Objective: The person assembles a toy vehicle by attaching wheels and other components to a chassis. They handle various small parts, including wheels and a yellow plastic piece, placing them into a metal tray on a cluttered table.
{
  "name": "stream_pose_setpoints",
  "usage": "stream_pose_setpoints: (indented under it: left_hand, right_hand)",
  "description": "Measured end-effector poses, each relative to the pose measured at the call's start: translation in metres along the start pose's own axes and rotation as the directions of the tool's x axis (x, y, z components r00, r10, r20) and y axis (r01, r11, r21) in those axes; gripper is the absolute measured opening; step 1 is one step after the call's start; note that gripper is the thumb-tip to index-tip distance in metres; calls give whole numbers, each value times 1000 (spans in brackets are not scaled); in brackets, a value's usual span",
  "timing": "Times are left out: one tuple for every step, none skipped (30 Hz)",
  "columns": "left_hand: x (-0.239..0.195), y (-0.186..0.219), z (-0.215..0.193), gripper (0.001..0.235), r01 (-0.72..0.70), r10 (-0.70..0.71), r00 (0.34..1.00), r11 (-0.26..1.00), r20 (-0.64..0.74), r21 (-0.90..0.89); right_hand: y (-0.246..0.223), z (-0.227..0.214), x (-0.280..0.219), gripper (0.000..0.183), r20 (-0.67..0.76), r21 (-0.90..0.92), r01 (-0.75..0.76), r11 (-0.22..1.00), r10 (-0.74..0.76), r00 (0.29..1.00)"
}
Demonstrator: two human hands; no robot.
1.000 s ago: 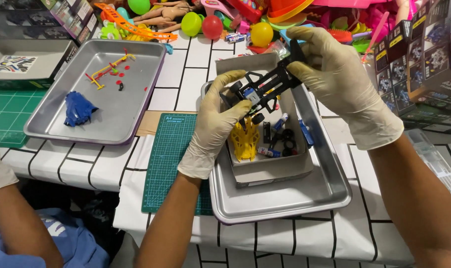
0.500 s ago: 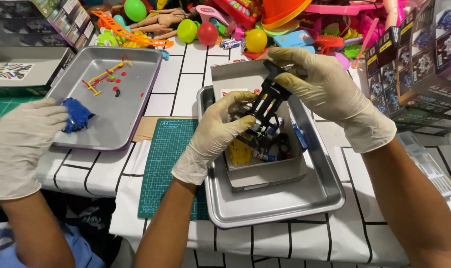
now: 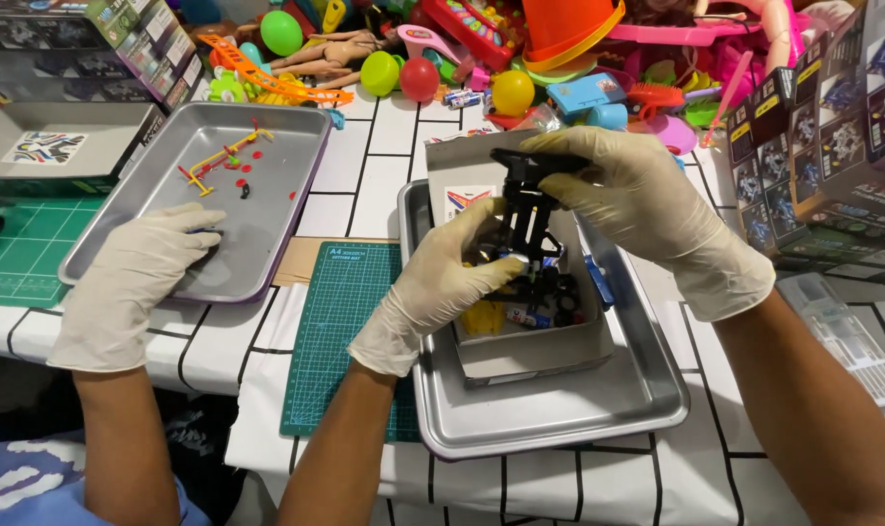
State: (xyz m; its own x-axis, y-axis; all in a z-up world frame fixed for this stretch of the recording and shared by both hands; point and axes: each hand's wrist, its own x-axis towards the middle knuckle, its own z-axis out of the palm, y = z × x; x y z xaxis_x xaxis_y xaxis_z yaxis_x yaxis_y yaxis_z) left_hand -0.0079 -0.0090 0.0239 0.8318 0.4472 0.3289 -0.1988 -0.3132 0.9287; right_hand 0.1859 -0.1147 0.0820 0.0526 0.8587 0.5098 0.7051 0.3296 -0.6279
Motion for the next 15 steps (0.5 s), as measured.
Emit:
stream_pose_setpoints:
  left_hand:
    - [1,-8,-1,76,37,-40,999,990,18,135]
    - [-1,-15,-2,95,75,-85,996,960,24,270]
    - [-3,-10,0,95,80,-88,996,960,16,269]
    - [-2,-5,1,77,20,-22,1000,979,8,200]
    - [-2,0,2,59,-42,43,999,990,-3,132]
    - [-2,1,3,59,-38,39,999,991,-4,131]
    - [-3,3,3,55,-26,28,999,996,-31,87]
    - [-3,4,5,51,-17,19,998,999,-55,43]
    - [-1,4,5,51,-15,17,998,999,-53,42]
    - [0,3,5,49,-15,23,996,996,-84,89]
    - [1,2,6,47,-14,30,993,991,-115,135]
    - [0,-4,7,47,-1,16,993,992,-116,127]
    - [-1,-9,8,52,-8,25,990,992,-136,124]
    - [1,-15,7,56,-25,46,986,991,-160,130]
    - [6,-15,7,56,-23,44,985,991,-165,128]
  right_hand:
    - [0,2,0,31,-9,29,-22,999,22,1000]
    - [-1,6,0,29,-12,62,-41,997,42,999]
    - [1,6,-1,29,-4,66,-40,997,40,999]
    - [3,5,-1,30,5,44,-34,998,34,999]
    - [6,3,0,30,13,22,-27,999,27,1000]
    - [6,2,0,30,15,24,-30,999,30,999]
    - [7,2,0,32,6,34,-16,999,15,1000]
    - [8,1,-1,34,-8,41,-1,999,1,1000]
    - [6,-3,-1,34,-9,41,-4,999,4,1000]
    - [5,-5,-1,39,9,-19,43,999,-43,999]
    - [4,-7,-1,46,30,-79,91,993,-89,996]
    - [-4,-13,-4,46,38,-73,79,994,-77,996]
    - [-13,-18,-6,44,13,-208,161,965,-161,987]
    - [-21,-24,-5,43,3,-343,246,906,-261,965]
    - [-25,-32,-2,43,8,-341,249,907,-262,965]
